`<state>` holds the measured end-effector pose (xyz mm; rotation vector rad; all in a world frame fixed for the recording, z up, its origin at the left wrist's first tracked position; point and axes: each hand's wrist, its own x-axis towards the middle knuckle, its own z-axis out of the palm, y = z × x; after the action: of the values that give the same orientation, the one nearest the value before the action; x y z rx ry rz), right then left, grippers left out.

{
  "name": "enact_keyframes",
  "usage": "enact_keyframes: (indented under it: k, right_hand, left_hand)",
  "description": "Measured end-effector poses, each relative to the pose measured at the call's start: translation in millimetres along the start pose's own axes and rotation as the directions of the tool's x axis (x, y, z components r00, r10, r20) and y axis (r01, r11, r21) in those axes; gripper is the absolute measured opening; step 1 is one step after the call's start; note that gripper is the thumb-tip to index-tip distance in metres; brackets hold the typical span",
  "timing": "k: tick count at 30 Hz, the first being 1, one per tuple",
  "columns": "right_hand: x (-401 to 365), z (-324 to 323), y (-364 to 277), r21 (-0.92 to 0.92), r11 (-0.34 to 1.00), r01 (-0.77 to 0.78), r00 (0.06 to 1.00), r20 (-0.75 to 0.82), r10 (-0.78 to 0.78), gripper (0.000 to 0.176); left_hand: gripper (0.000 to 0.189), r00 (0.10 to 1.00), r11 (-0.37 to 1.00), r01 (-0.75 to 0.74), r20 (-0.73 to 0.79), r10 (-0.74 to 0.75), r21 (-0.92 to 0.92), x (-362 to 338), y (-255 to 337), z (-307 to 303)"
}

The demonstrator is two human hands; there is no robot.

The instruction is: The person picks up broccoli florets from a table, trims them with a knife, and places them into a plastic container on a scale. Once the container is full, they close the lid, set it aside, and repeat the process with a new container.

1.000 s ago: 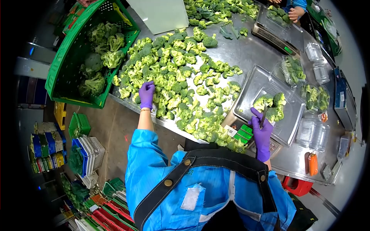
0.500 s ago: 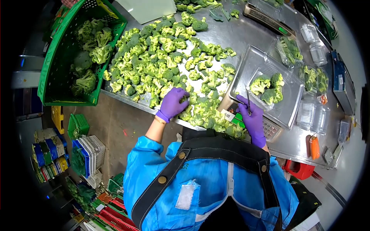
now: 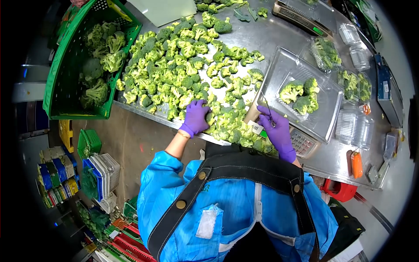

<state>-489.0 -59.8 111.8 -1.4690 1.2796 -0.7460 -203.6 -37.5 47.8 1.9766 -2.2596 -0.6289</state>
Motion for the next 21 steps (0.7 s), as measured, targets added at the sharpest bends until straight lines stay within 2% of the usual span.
enact_keyframes:
  k: [2,4,5,6,7,8,10,11,12,14,15,16,18,19,21]
  right_hand:
    - [0.2,-1.9,1.9,0.024,1.0,-0.003,1.0,-0.014,0.004,0.03]
    - [0.6,-2.0,4.0,0.003,0.999,-0.048,0.999,0.004,0.048,0.03]
    - [1.0,0.3,2.0,0.008,0.999,-0.05,0.999,-0.001,0.05,0.03]
    - [2.2,3.6,-3.0,0.096,0.993,-0.073,0.997,0.039,0.07,0.034]
    - [3.3,6.6,-8.7,0.179,0.979,-0.098,0.993,0.08,0.085,0.037]
    - [3.3,8.4,-15.0,0.178,0.979,-0.099,0.993,0.078,0.086,0.037]
    - [2.8,10.7,-26.2,0.084,0.995,0.046,0.985,0.164,-0.059,0.049]
    - [3.7,12.4,-27.4,0.089,0.99,0.107,0.979,0.167,-0.12,0.06]
    - [3.0,14.0,-30.6,0.08,0.992,0.101,0.982,0.15,-0.112,0.06]
    - [2.3,16.6,-37.9,0.01,0.966,0.259,0.958,0.123,-0.259,0.066]
    - [3.7,22.2,-31.3,0.04,0.94,0.338,0.935,0.096,-0.341,0.071]
    - [4.4,21.5,-25.5,0.045,0.959,0.279,0.942,0.182,-0.283,0.07]
    - [2.1,11.4,-22.6,0.014,0.984,0.177,0.968,0.177,-0.177,0.067]
    - [2.0,2.4,-20.4,0.011,0.985,0.173,0.97,0.174,-0.172,0.067]
    - [-0.5,-20.1,-13.1,-0.081,0.996,0.026,0.991,-0.126,-0.036,0.064]
  left_hand:
    - [0.052,0.986,0.926,-0.125,-0.145,0.078,-0.356,-3.8,-18.6,-3.8]
    - [0.058,0.986,0.696,-0.099,-0.165,-0.028,-0.711,-6.3,-17.2,-27.5]
    - [0.058,0.999,0.419,0.008,-0.014,-0.05,-0.908,-4.9,-13.3,-38.9]
    - [0.059,0.99,0.095,0.137,0.136,-0.024,-0.986,-3.8,-10.0,-47.2]
    - [0.062,0.989,-0.212,0.131,0.112,0.099,-0.969,-4.5,-2.5,-47.7]
    - [0.061,0.976,-0.489,0.216,0.201,0.084,-0.845,-8.2,11.3,-47.0]
    - [0.064,0.927,-0.569,0.375,0.277,0.255,-0.732,-3.4,18.3,-36.1]
    - [0.054,0.905,-0.624,0.414,0.227,0.36,-0.662,-0.7,26.4,-29.7]
    - [0.052,0.883,-0.623,0.465,0.285,0.372,-0.629,0.5,36.3,-29.1]
    - [0.05,0.89,-0.528,0.453,0.338,0.305,-0.718,1.8,58.6,-27.0]
    - [0.046,0.893,-0.452,0.441,0.328,0.31,-0.775,3.8,74.5,-32.4]
    - [0.042,0.9,-0.34,0.429,0.366,0.235,-0.837,3.2,79.8,-30.0]
    - [0.039,0.894,-0.306,0.431,0.354,0.276,-0.849,4.2,84.8,-26.6]
    - [0.037,0.911,-0.32,0.369,0.272,0.31,-0.872,4.4,82.6,-29.1]
    - [0.034,0.956,-0.151,0.282,0.264,0.131,-0.947,0.3,73.5,-34.4]
